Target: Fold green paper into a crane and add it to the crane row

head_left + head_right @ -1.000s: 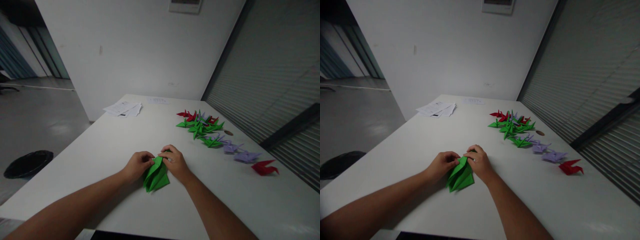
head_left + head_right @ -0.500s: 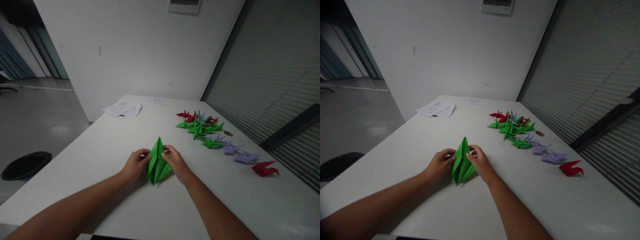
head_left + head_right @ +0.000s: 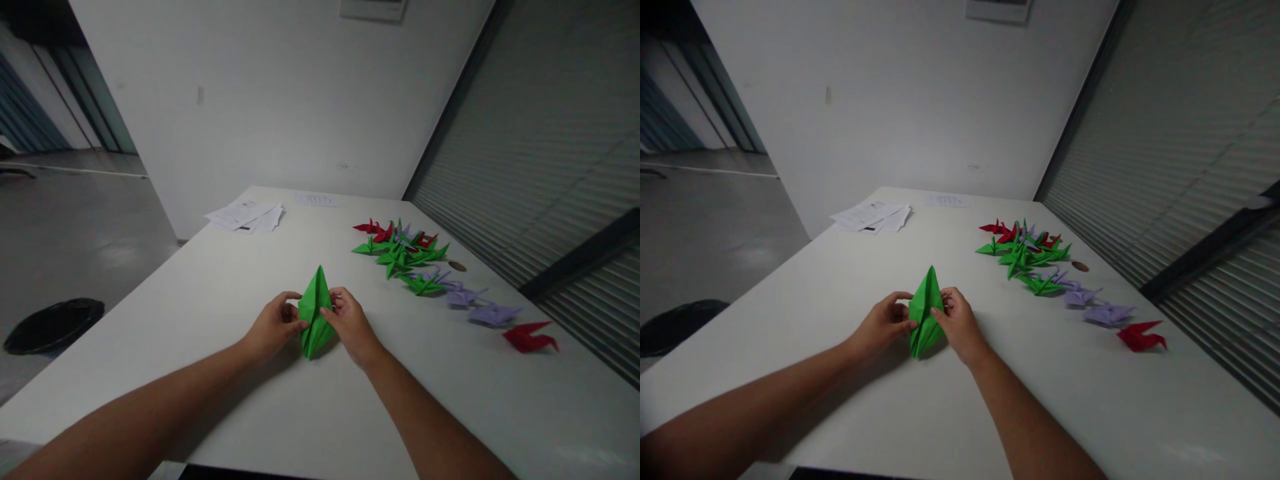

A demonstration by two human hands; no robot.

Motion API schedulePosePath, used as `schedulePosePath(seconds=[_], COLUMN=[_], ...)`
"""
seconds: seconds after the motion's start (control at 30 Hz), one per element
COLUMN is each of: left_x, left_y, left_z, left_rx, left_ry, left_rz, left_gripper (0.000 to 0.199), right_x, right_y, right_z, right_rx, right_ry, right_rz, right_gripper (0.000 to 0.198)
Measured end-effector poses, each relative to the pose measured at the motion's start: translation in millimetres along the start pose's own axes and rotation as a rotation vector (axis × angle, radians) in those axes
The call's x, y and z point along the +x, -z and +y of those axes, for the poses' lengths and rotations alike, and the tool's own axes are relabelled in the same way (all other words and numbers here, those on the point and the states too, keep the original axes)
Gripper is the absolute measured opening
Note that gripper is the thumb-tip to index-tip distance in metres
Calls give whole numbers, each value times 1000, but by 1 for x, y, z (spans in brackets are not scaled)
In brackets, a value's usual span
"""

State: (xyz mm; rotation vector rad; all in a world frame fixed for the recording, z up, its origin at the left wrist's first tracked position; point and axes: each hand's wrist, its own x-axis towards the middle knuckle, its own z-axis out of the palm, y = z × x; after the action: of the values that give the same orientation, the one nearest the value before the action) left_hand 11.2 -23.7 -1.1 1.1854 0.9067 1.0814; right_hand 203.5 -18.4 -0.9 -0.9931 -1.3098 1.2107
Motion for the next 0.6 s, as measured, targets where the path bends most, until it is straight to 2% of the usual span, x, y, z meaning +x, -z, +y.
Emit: schedulePosePath(seconds=[0.17,0.27,0.4,0.6], left_x=[1,1,3,2], left_y=[-2,-2,1,5], left_z=[-2,-2,-5,3], left_rx=[-40,-34,55,167], left_ry=[50,44,-1,-138], left_rz=[-6,17,17,65], left_gripper=[63,56,35,28], right_x=[-2,-2,-1,-4], right_y=[-2,-2,0,-1], right_z=[2,5,10,7], right_rx=[10,13,6,71], right_ry=[-31,-31,-7,0], right_rz=[14,2,-21,-86], right_gripper=[39,40,41,45])
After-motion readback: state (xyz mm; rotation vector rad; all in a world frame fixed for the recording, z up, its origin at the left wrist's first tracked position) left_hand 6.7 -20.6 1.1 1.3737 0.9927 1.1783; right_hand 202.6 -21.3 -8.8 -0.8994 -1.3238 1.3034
